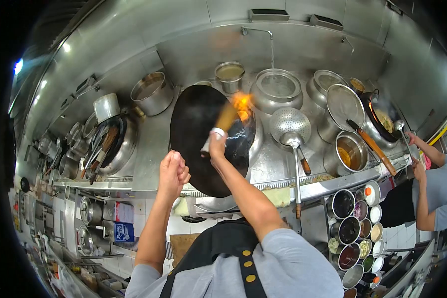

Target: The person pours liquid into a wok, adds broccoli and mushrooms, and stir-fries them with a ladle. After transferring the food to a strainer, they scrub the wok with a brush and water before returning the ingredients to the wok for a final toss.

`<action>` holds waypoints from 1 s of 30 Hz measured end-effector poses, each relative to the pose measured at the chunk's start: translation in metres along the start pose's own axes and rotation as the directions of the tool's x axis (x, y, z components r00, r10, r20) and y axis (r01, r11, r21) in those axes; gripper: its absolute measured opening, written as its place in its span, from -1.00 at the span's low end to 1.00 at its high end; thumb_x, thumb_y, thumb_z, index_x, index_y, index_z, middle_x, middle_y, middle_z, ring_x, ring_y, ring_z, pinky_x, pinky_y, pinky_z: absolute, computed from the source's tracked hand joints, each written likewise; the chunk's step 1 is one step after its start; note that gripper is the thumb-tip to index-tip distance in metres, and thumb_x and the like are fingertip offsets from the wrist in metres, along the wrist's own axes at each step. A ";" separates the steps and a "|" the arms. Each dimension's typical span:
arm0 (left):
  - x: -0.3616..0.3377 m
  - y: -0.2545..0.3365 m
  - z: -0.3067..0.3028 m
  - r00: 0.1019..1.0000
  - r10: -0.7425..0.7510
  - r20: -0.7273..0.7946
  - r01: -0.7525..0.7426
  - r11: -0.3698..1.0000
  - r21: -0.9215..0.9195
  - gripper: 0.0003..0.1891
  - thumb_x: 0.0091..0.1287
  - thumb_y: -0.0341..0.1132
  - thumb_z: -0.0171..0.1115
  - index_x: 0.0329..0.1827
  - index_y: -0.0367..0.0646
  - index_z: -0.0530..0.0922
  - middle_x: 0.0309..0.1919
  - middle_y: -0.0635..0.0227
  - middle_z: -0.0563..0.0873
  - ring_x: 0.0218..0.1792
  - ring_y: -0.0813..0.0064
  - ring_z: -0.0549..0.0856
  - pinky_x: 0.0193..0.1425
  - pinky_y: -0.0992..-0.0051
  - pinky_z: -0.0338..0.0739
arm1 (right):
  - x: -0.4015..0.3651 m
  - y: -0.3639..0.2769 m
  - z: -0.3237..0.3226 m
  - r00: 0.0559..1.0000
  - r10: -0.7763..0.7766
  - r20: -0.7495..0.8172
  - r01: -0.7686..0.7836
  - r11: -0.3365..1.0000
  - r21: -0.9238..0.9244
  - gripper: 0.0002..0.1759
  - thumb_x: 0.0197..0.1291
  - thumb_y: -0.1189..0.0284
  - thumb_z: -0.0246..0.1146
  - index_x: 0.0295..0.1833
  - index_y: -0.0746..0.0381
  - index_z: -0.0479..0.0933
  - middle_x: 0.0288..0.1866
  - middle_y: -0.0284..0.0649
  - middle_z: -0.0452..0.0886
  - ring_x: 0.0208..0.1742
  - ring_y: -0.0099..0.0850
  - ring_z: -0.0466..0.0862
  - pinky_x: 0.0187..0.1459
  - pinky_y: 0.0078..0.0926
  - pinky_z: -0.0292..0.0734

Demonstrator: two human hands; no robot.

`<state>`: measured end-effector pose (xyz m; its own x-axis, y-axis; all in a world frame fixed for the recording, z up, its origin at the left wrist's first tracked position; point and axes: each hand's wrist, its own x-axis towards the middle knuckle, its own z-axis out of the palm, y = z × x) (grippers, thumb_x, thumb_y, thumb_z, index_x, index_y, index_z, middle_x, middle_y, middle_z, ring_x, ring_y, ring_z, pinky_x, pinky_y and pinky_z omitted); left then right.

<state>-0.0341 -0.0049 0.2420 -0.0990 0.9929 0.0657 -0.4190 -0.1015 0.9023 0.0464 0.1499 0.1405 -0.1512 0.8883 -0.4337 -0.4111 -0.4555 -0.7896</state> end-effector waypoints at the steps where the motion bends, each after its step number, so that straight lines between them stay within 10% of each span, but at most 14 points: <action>1: 0.000 0.002 -0.001 1.000 -0.001 -0.018 0.001 1.000 0.008 -0.67 0.51 -0.16 0.06 -0.44 -0.08 0.32 -0.66 0.57 0.21 -0.75 0.77 0.10 -0.71 0.63 -0.07 | 0.013 0.022 -0.012 0.931 -0.330 0.155 0.362 0.886 -0.291 -0.19 0.31 0.11 0.19 0.56 0.02 -0.03 0.10 0.17 0.55 0.05 0.02 0.64 0.03 -0.12 0.53; 3: 0.003 0.006 -0.009 1.000 0.002 -0.028 -0.002 1.000 -0.002 -0.66 0.51 -0.15 0.06 -0.44 -0.08 0.31 -0.66 0.57 0.21 -0.75 0.77 0.09 -0.71 0.63 -0.07 | -0.004 0.032 -0.052 0.703 -0.430 0.566 0.704 0.533 -0.469 -0.18 0.26 0.08 0.25 0.54 0.00 0.06 0.04 0.08 0.58 -0.06 -0.11 0.68 -0.21 -0.14 0.67; 5: 0.000 0.009 -0.016 0.996 0.013 -0.090 -0.012 1.000 0.008 -0.67 0.51 -0.15 0.06 -0.44 -0.06 0.32 -0.65 0.57 0.22 -0.75 0.77 0.09 -0.71 0.63 -0.08 | -0.020 0.004 -0.107 0.835 0.213 0.506 0.192 0.750 -0.633 -0.20 0.26 0.07 0.24 0.52 0.03 0.10 0.04 0.07 0.61 -0.01 -0.09 0.69 -0.15 -0.14 0.66; 6: 0.001 0.011 -0.023 0.995 0.038 -0.092 -0.040 0.999 -0.021 -0.68 0.52 -0.15 0.04 -0.43 -0.06 0.33 -0.65 0.58 0.23 -0.75 0.78 0.09 -0.72 0.65 -0.08 | 0.008 0.016 -0.153 0.901 0.205 0.381 0.149 0.681 -0.718 -0.20 0.24 0.03 0.25 0.50 0.04 0.15 0.13 0.10 0.59 0.05 -0.06 0.68 0.04 -0.13 0.57; 7: 0.001 0.014 -0.029 0.993 0.020 -0.115 -0.024 0.999 -0.041 -0.68 0.53 -0.14 0.03 -0.43 -0.06 0.34 -0.66 0.59 0.23 -0.75 0.79 0.09 -0.73 0.66 -0.08 | 0.036 0.043 -0.209 0.957 -0.149 0.248 0.284 0.319 -0.904 -0.20 0.21 -0.04 0.27 0.49 0.04 0.22 0.21 0.08 0.56 0.03 -0.06 0.69 0.04 -0.19 0.60; 10: 0.020 0.028 -0.058 0.992 0.010 -0.130 -0.018 0.998 -0.061 -0.67 0.54 -0.13 0.00 -0.42 -0.06 0.35 -0.66 0.60 0.22 -0.75 0.80 0.09 -0.74 0.68 -0.07 | -0.060 -0.016 -0.223 0.947 -0.027 0.319 0.310 0.323 -0.894 -0.14 0.18 -0.13 0.26 0.51 0.00 0.20 0.32 0.06 0.48 0.17 -0.10 0.62 0.19 -0.27 0.51; 13: 0.034 0.039 -0.060 0.994 -0.014 -0.109 0.005 0.997 -0.083 -0.66 0.54 -0.11 -0.01 -0.43 -0.06 0.35 -0.66 0.60 0.22 -0.75 0.80 0.08 -0.76 0.69 -0.07 | -0.036 -0.014 -0.235 0.541 0.340 0.769 0.746 0.229 -0.625 -0.18 0.24 -0.16 0.18 0.54 -0.13 0.16 0.30 -0.07 0.52 0.13 -0.10 0.64 0.12 -0.15 0.55; 14: 0.036 0.042 -0.060 0.995 -0.027 -0.101 0.017 0.995 -0.099 -0.65 0.54 -0.11 -0.01 -0.43 -0.06 0.35 -0.65 0.60 0.22 -0.75 0.80 0.08 -0.76 0.69 -0.06 | -0.045 -0.048 -0.212 0.674 0.554 0.489 0.426 0.249 -0.870 -0.16 0.24 -0.17 0.17 0.55 -0.13 0.12 0.31 -0.03 0.51 0.10 -0.10 0.65 0.11 -0.15 0.54; 15: 0.037 0.045 -0.059 0.993 -0.039 -0.108 0.028 0.995 -0.101 -0.65 0.54 -0.10 -0.01 -0.44 -0.06 0.35 -0.65 0.60 0.21 -0.76 0.79 0.08 -0.77 0.69 -0.06 | 0.047 -0.002 -0.268 0.688 0.219 0.692 0.697 0.064 -0.714 -0.15 0.24 -0.15 0.16 0.55 -0.09 0.10 0.20 0.06 0.57 0.08 -0.04 0.66 0.08 -0.11 0.55; 17: 0.037 0.046 -0.058 0.986 -0.051 -0.161 0.029 0.990 -0.135 -0.65 0.54 -0.10 0.00 -0.44 -0.05 0.35 -0.67 0.60 0.21 -0.76 0.77 0.07 -0.77 0.67 -0.06 | 0.036 -0.052 -0.238 0.968 -0.195 0.159 0.134 -0.132 -0.982 -0.19 0.27 -0.10 0.15 0.53 -0.04 0.10 0.15 0.11 0.59 0.11 0.00 0.64 0.09 -0.08 0.55; 21: 0.024 0.023 -0.085 0.948 -0.033 -0.316 -0.058 0.959 -0.276 -0.66 0.53 -0.09 0.02 -0.43 -0.03 0.37 -0.68 0.60 0.21 -0.75 0.75 0.08 -0.75 0.63 -0.06 | 0.046 -0.029 -0.241 0.882 -0.402 -0.245 -0.013 0.500 -0.866 -0.26 0.32 -0.02 0.13 0.50 0.05 0.15 0.20 0.12 0.54 0.08 0.09 0.63 -0.06 -0.05 0.63; 23: 0.011 -0.011 -0.095 0.933 -0.017 -0.361 -0.097 0.951 -0.295 -0.65 0.52 -0.08 0.03 -0.44 -0.03 0.37 -0.68 0.60 0.21 -0.74 0.74 0.09 -0.73 0.62 -0.03 | 0.012 -0.004 -0.256 0.985 -0.057 -0.162 0.004 0.950 -0.312 -0.36 0.33 0.00 0.13 0.37 0.11 0.24 0.03 -0.01 0.61 -0.11 0.00 0.68 -0.27 0.00 0.64; 26: -0.001 -0.080 -0.103 0.911 -0.046 -0.411 -0.124 0.917 -0.379 -0.62 0.52 -0.06 0.04 -0.46 -0.04 0.39 -0.69 0.62 0.22 -0.70 0.75 0.16 -0.61 0.59 0.11 | -0.023 0.058 -0.279 0.988 0.086 -0.125 -0.128 0.918 -0.376 -0.32 0.34 0.05 0.15 0.38 0.29 0.23 0.17 -0.01 0.47 0.07 -0.18 0.58 -0.31 -0.21 0.66; 30: 0.017 -0.174 -0.120 0.994 -0.039 -0.103 -0.006 0.913 -0.408 -0.83 0.50 -0.20 0.07 -0.18 -0.08 0.51 -0.44 0.45 0.53 -0.18 0.40 0.62 0.25 0.20 0.48 | -0.006 0.155 -0.336 0.894 -0.440 0.081 0.257 0.356 -0.898 -0.39 0.30 0.23 0.19 0.36 0.32 0.31 0.27 0.16 0.43 0.19 -0.09 0.54 0.22 -0.24 0.40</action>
<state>-0.0708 0.0226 0.0350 -0.1747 0.9845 -0.0137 -0.7503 -0.1241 0.6494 0.2859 0.0542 -0.1256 -0.0268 0.9996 -0.0048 0.6224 0.0129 -0.7826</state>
